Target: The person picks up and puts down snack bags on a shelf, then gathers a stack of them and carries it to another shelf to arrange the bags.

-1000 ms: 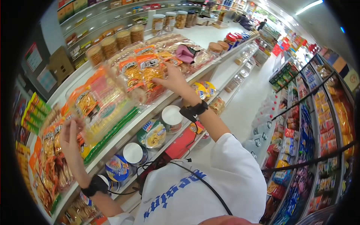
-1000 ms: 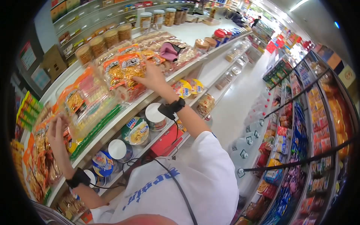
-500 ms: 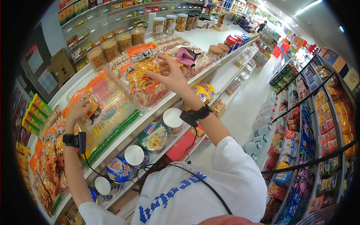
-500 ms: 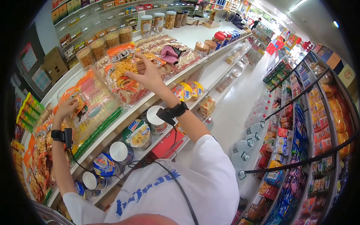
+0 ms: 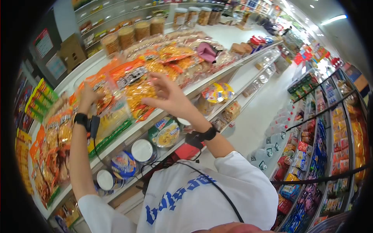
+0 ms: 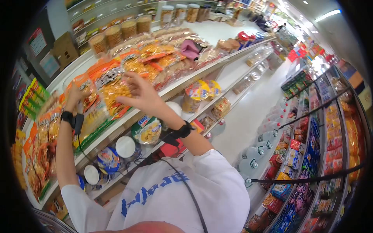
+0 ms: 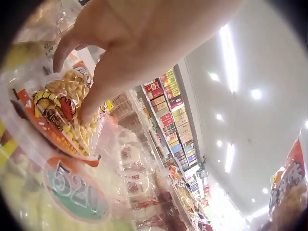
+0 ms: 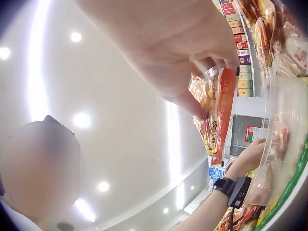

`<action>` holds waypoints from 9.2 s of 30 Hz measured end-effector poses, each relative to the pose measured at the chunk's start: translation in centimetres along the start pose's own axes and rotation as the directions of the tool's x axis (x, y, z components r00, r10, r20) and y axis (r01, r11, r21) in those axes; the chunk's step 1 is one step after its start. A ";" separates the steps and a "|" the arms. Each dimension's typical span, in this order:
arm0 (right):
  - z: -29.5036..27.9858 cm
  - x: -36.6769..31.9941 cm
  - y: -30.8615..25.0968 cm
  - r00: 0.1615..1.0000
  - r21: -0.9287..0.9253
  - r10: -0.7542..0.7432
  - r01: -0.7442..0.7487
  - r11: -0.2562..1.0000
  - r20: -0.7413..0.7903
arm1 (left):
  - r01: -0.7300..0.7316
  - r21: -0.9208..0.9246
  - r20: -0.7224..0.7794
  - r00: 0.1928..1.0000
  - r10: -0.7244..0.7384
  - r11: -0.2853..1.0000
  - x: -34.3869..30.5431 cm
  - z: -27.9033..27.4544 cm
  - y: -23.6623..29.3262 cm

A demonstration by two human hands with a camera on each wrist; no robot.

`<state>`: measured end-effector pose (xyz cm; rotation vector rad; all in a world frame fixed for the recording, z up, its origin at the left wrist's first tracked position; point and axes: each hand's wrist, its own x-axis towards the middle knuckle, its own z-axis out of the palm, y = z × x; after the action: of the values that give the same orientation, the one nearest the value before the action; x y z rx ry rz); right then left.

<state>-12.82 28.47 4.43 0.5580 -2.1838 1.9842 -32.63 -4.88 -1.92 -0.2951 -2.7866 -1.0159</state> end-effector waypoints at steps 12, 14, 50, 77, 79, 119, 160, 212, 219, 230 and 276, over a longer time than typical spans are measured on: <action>0.3 -2.9 -0.2 0.984 0.238 0.027 0.016 0.971 -0.176 | -0.129 -0.194 -0.124 0.987 0.106 0.973 -6.3 -5.5 9.7; 1.1 -2.6 -0.8 0.984 0.306 -0.014 0.069 0.949 -0.179 | -0.313 -0.239 -0.278 0.929 0.244 0.919 -10.0 -4.9 11.8; 6.3 -3.7 1.7 0.988 0.218 0.025 -0.058 0.974 0.153 | 0.002 -1.000 -0.003 0.942 -0.337 0.015 -24.8 1.5 15.3; 6.4 -4.9 1.1 0.948 0.301 0.046 -0.146 0.942 0.316 | -0.162 -0.986 -0.129 0.883 -0.451 -0.036 -26.2 0.3 14.2; 5.6 -4.7 1.6 0.926 0.241 0.086 -0.184 0.953 0.368 | -0.142 -0.982 -0.092 0.932 -0.351 -0.122 -26.4 0.1 14.0; 6.3 -2.3 -1.9 0.640 -0.393 -0.660 0.766 0.508 0.394 | -0.211 -0.974 -0.145 0.854 -0.499 -0.079 -24.7 0.6 14.2; -8.6 6.5 6.3 0.881 -0.888 -0.473 0.236 0.394 0.025 | -0.141 -0.989 -0.143 0.828 -0.543 0.045 -26.3 -1.1 15.8; 4.5 -3.9 -4.4 0.870 0.012 -0.397 0.412 0.911 0.291 | -0.059 -0.985 -0.125 0.887 -0.444 0.159 -27.7 -0.2 17.5; -10.4 4.6 2.4 0.862 -0.952 -0.507 0.177 0.250 0.027 | -0.102 -0.995 -0.083 0.865 -0.496 -0.011 -28.6 -1.9 17.6; -10.4 4.7 0.9 0.756 -0.657 -0.493 0.112 0.745 -0.430 | -0.037 -0.999 -0.037 0.890 -0.454 0.008 -28.1 -1.7 16.8; 8.0 16.3 -3.3 0.849 0.122 -0.212 0.174 0.977 0.484 | -0.106 -0.822 -0.065 0.994 0.092 0.560 -8.5 -12.3 9.8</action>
<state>-25.46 17.47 12.13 1.3786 -2.1947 1.9789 -21.06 -6.63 11.57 -0.5304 -2.0044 -2.2232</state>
